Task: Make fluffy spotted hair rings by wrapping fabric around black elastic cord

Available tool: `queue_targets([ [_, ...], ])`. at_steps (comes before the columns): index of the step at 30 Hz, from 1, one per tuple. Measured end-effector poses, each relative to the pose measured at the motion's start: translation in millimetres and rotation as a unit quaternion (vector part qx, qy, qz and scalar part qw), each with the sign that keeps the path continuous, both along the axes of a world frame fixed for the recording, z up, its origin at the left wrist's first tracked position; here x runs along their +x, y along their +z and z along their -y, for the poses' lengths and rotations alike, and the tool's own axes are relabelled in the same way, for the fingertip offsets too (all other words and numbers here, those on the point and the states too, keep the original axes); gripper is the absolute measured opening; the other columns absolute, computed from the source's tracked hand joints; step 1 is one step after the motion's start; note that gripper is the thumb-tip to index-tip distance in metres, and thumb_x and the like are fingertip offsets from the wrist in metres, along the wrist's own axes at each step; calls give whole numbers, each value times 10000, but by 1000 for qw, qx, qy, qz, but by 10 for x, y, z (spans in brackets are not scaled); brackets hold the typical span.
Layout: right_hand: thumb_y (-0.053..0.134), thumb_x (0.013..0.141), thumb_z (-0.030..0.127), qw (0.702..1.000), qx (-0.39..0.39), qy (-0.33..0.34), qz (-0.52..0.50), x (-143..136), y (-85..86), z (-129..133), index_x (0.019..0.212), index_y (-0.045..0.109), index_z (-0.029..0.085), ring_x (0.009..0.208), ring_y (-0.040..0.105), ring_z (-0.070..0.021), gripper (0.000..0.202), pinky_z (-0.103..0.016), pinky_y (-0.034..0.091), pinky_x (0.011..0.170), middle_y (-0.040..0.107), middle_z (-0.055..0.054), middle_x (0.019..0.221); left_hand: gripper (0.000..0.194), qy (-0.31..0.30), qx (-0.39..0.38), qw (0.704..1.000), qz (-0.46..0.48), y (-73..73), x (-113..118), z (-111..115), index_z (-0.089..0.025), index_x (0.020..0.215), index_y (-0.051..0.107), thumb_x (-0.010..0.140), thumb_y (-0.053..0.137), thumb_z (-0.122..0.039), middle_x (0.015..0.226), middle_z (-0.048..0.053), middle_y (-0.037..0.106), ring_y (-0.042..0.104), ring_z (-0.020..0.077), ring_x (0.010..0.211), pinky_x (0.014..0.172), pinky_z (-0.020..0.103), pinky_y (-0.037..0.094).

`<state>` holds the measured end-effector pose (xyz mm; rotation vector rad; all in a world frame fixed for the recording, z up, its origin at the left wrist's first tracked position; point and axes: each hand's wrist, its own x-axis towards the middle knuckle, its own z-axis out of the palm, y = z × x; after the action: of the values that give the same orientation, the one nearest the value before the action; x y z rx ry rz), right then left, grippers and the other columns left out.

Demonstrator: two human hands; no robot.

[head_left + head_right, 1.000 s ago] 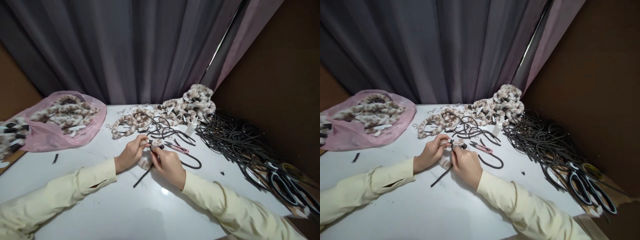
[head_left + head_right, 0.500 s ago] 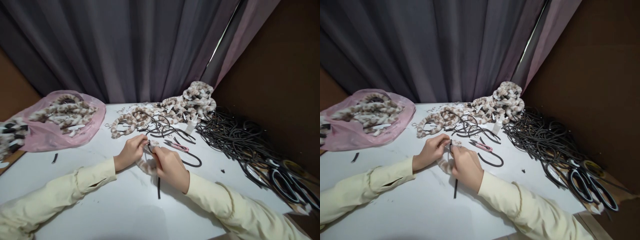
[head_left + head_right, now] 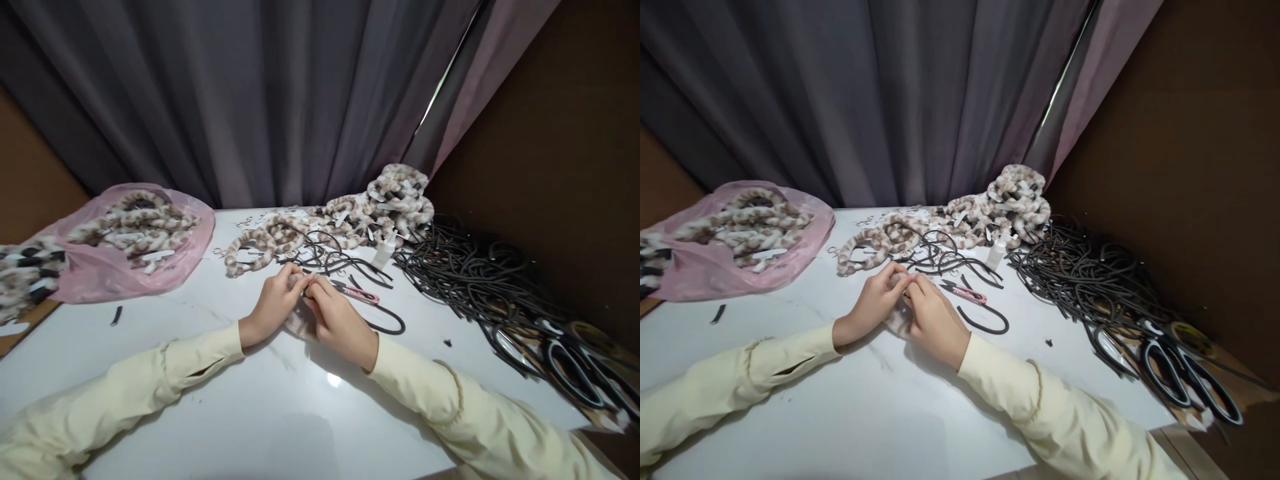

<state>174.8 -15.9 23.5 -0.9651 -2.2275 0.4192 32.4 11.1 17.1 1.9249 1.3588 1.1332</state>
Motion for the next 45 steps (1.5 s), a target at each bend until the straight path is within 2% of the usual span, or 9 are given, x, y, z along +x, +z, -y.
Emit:
queue_targets([
  [3, 366, 766, 30, 1000, -1, 7, -8, 6, 1, -10, 797, 415, 185, 846, 477, -185, 166, -319, 434, 764, 475, -78, 905, 209, 16, -16, 1000, 17, 3, 9, -8, -185, 765, 508, 800, 524, -390, 684, -18, 590, 551, 140, 661, 625, 230, 414],
  [7, 363, 776, 36, 1000, 8, 7, -10, 6, -17, -18, 773, 407, 188, 783, 478, -178, 159, -290, 419, 702, 493, -64, 828, 185, 2, 0, 1000, 21, 17, 21, -5, -180, 729, 506, 809, 516, -347, 682, -22, 593, 536, 123, 630, 603, 219, 407],
  [12, 374, 783, 49, 999, -7, -21, 36, 26, -20, -12, 708, 379, 199, 582, 447, -146, 167, -238, 328, 544, 488, -6, 646, 173, 4, 98, 995, -36, -37, -32, -91, -178, 675, 481, 815, 518, -272, 656, -18, 603, 500, 105, 568, 556, 204, 380],
  [16, 387, 726, 23, 996, 0, -39, 74, 54, 16, 2, 674, 375, 200, 534, 423, -132, 185, -222, 278, 513, 467, 14, 583, 168, -14, 165, 983, -83, -116, -112, -180, -183, 662, 448, 823, 495, -201, 681, -5, 610, 504, 103, 573, 564, 205, 379],
  [24, 360, 589, -9, 990, 40, -20, 136, 49, 64, 78, 664, 388, 196, 574, 447, -151, 220, -231, 272, 529, 510, -14, 610, 101, -11, 188, 976, -109, -135, -157, -194, -182, 719, 488, 819, 489, -170, 652, -15, 577, 483, 99, 542, 545, 196, 369],
  [29, 369, 577, -8, 987, 50, -2, 155, 80, 103, 66, 669, 402, 192, 573, 444, -148, 223, -230, 264, 527, 519, -13, 611, 66, -27, 166, 979, -114, -110, -181, -184, -179, 773, 528, 820, 482, -177, 641, -29, 550, 463, 93, 539, 561, 191, 366],
  [36, 373, 692, -3, 994, 16, 10, 104, 316, 249, -136, 709, 443, 179, 546, 410, -114, 195, -207, 273, 527, 470, 12, 603, 133, -57, 74, 991, -98, 22, -205, -101, -171, 794, 570, 827, 490, -272, 650, -29, 575, 464, 95, 551, 552, 188, 350],
  [39, 406, 712, 8, 985, 64, 62, 150, 302, 281, -106, 716, 467, 166, 602, 419, -133, 169, -227, 293, 558, 486, -8, 635, 155, -39, 68, 992, -96, 49, -180, -95, -167, 788, 573, 823, 492, -294, 636, -28, 568, 456, 100, 550, 554, 194, 346],
  [45, 446, 817, 68, 929, 192, 138, 284, 132, 210, 39, 759, 526, 144, 811, 439, -191, 124, -300, 331, 691, 510, -66, 794, 180, -16, 38, 996, -77, 50, -137, -103, -165, 768, 572, 817, 497, -321, 614, -26, 562, 454, 107, 543, 532, 195, 343],
])
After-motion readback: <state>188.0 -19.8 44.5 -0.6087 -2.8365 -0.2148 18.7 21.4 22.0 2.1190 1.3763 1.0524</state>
